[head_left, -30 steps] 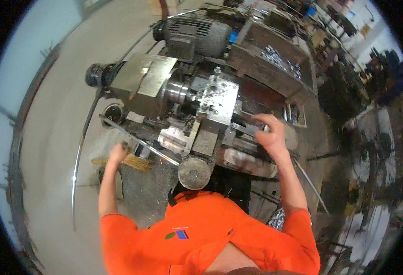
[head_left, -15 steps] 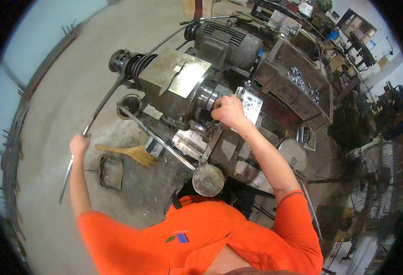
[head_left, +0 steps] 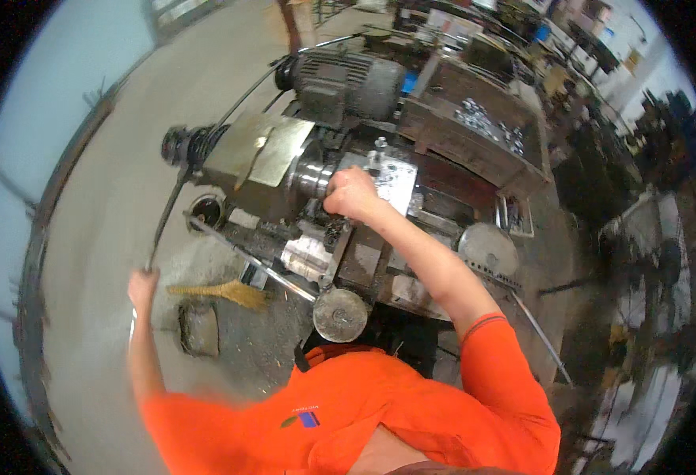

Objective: The person operates a metal turning machine, repeatedly inserting small metal parts into the chuck, engaging the machine, and removing the finished parts. The person places the processed parts into a nearby container.

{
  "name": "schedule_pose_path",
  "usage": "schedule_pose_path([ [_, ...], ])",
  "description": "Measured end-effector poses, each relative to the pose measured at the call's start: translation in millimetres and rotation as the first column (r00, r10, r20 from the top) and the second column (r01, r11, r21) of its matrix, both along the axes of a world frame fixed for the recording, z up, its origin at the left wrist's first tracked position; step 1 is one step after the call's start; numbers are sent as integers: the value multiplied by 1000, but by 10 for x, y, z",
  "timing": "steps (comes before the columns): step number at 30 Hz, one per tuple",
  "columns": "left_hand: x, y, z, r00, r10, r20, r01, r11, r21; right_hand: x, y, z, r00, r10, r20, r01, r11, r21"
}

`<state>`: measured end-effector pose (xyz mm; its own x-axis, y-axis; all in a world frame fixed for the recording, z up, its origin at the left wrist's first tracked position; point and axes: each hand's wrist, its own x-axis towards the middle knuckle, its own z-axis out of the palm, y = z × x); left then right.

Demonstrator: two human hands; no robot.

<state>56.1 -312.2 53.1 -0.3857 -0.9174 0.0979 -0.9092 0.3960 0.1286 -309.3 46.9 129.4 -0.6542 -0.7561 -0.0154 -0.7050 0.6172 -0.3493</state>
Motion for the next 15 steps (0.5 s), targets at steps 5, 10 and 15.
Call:
schedule_pose_path([
  [5, -89, 766, -53, 994, 4, -110, -2, 1000, 20, -7, 10, 36, 999, 41, -2, -41, 999, 36],
  [10, -126, 927, -7, 999, 5, -53, -3, 999, 43, 11, 42, 19, 996, 39, -77, -33, 996, 77],
  [15, -89, 1153, 20, 991, -93, -93, 89, 995, -48, -97, 490, 383, 993, -116, -15, 116, 993, 6],
])
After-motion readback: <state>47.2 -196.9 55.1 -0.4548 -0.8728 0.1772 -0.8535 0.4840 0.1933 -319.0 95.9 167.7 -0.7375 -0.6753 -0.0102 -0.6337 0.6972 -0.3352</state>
